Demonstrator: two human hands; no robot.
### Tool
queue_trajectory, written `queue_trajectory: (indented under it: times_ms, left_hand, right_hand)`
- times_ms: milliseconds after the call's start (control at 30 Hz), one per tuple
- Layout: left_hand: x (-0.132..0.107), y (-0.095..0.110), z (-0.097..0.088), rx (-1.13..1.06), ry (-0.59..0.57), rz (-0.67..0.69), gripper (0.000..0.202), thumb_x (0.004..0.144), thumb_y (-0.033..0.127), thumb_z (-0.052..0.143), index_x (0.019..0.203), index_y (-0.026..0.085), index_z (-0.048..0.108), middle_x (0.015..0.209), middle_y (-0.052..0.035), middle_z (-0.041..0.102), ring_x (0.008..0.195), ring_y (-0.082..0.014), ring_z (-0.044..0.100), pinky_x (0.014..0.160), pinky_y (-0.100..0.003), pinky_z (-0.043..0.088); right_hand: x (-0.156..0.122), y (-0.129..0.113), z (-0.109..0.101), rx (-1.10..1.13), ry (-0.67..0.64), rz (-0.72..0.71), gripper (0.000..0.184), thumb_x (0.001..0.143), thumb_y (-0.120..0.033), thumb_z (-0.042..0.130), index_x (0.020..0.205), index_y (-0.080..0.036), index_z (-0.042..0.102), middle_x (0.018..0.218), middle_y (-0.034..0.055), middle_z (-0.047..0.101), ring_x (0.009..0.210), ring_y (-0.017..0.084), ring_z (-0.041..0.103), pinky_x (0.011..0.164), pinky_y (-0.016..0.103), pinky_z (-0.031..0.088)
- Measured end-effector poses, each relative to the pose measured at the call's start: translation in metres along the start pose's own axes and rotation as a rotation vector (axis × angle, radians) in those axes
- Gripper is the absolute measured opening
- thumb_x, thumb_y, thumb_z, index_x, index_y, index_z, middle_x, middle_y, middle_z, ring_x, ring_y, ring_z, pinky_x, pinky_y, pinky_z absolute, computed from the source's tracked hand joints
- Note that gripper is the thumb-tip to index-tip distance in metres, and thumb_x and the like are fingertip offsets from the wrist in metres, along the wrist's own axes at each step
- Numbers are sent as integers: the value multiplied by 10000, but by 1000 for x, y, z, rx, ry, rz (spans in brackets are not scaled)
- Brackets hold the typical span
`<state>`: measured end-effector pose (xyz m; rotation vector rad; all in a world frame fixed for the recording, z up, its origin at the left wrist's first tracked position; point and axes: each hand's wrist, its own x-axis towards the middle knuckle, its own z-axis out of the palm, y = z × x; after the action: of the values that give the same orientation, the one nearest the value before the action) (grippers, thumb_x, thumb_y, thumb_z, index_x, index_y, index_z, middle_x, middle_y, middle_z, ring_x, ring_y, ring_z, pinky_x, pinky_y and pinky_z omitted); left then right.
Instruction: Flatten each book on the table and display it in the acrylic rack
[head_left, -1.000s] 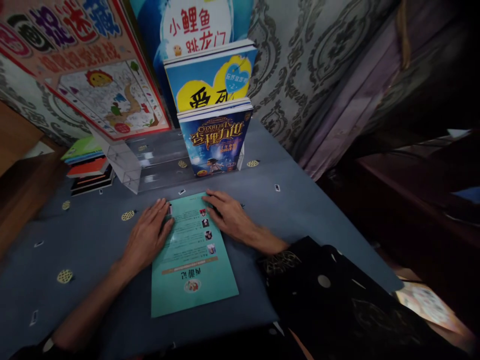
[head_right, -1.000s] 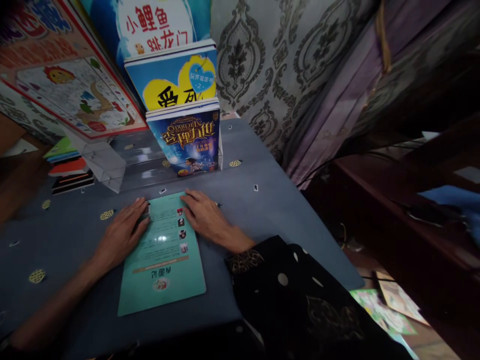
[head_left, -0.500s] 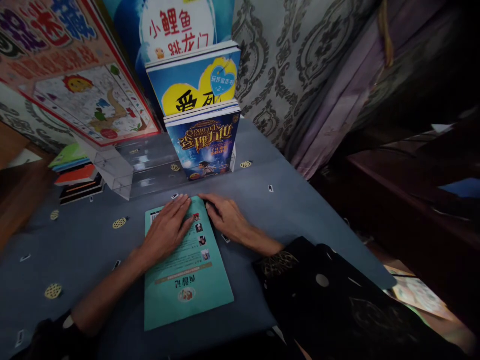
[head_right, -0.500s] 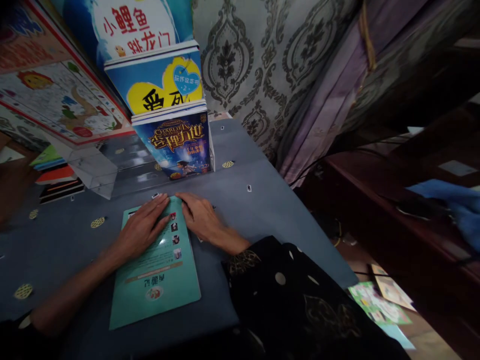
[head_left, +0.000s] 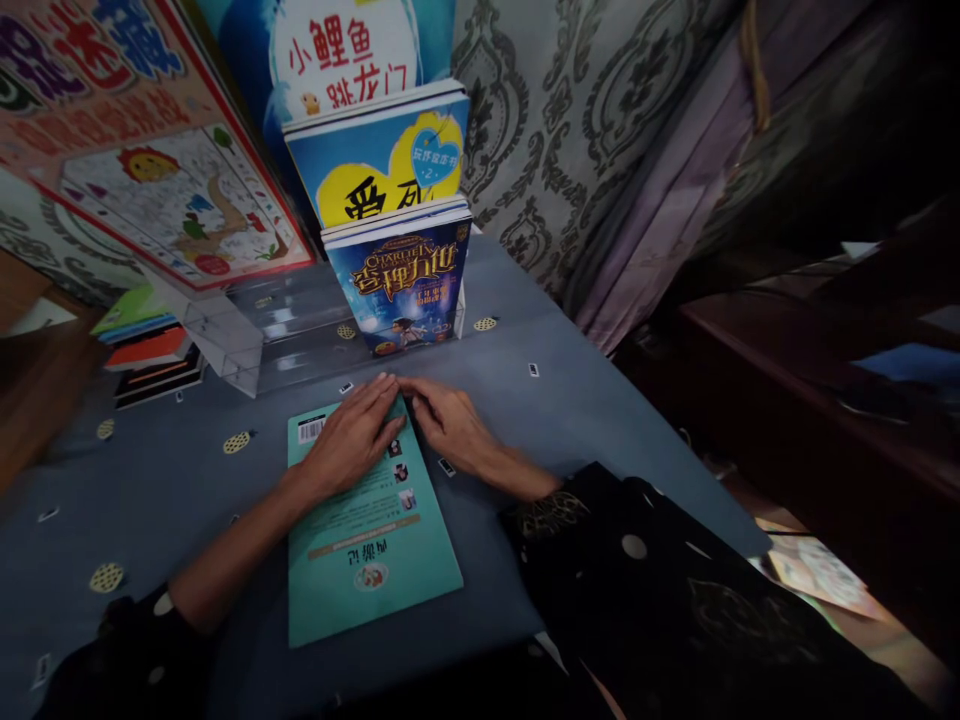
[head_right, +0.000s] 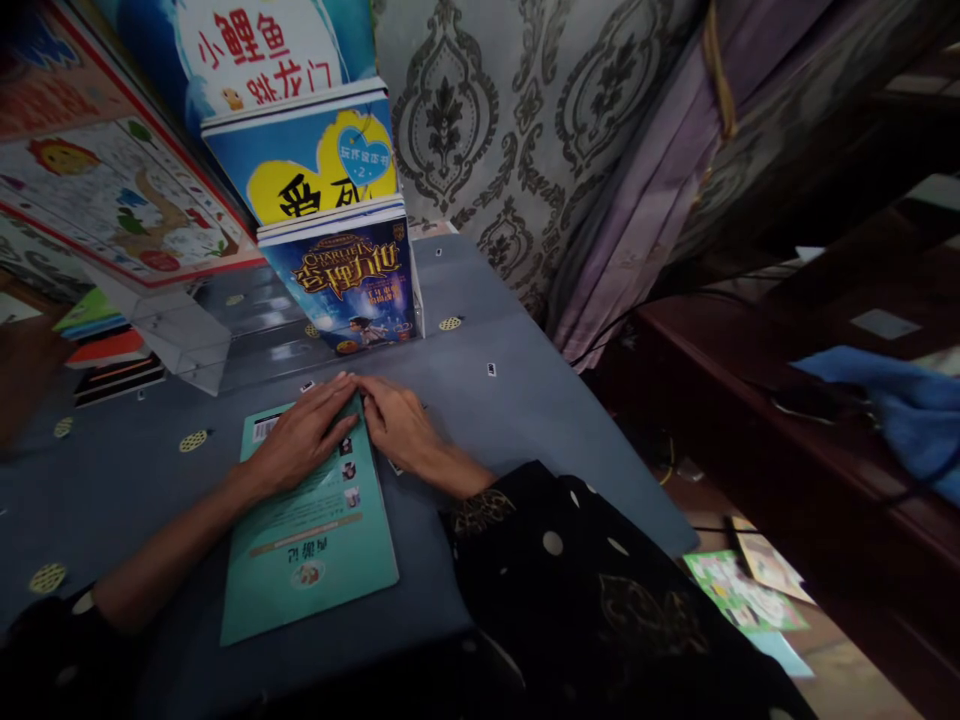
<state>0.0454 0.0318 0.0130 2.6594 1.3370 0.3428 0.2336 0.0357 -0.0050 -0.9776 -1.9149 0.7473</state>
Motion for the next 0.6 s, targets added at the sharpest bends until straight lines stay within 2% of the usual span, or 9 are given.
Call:
queue_trajectory:
  times_ms: [300, 467, 600]
  left_hand:
    - [-5, 6, -1, -12, 3, 31, 502, 1028, 408, 340, 1457, 157, 415, 1549, -116, 397, 1461, -211, 313, 1202, -447, 270]
    - [-11, 11, -4, 1, -17, 46, 524, 1028, 420, 339, 1449, 118, 419, 1540, -138, 406, 1455, -220, 326, 1197, -439, 285]
    - [-16, 15, -4, 14, -22, 66, 511, 1032, 431, 327, 1454, 156, 416, 1532, -120, 425, 1449, -213, 340, 1198, -443, 283]
  right_hand:
    - [-11, -8, -1, -36, 16, 23, 369, 915, -96, 421, 1199, -228, 616, 1129, 67, 713, 1056, 199, 666, 937, 368, 524]
    - [-19, -12, -1, -28, 18, 2, 372, 908, -88, 424, 1174, -232, 641, 1104, 62, 718, 1043, 197, 666, 929, 373, 526]
    - [-26, -15, -1, -36, 26, -2, 353, 909, -99, 428, 1157, -210, 654, 1071, 75, 723, 1006, 206, 673, 907, 380, 530]
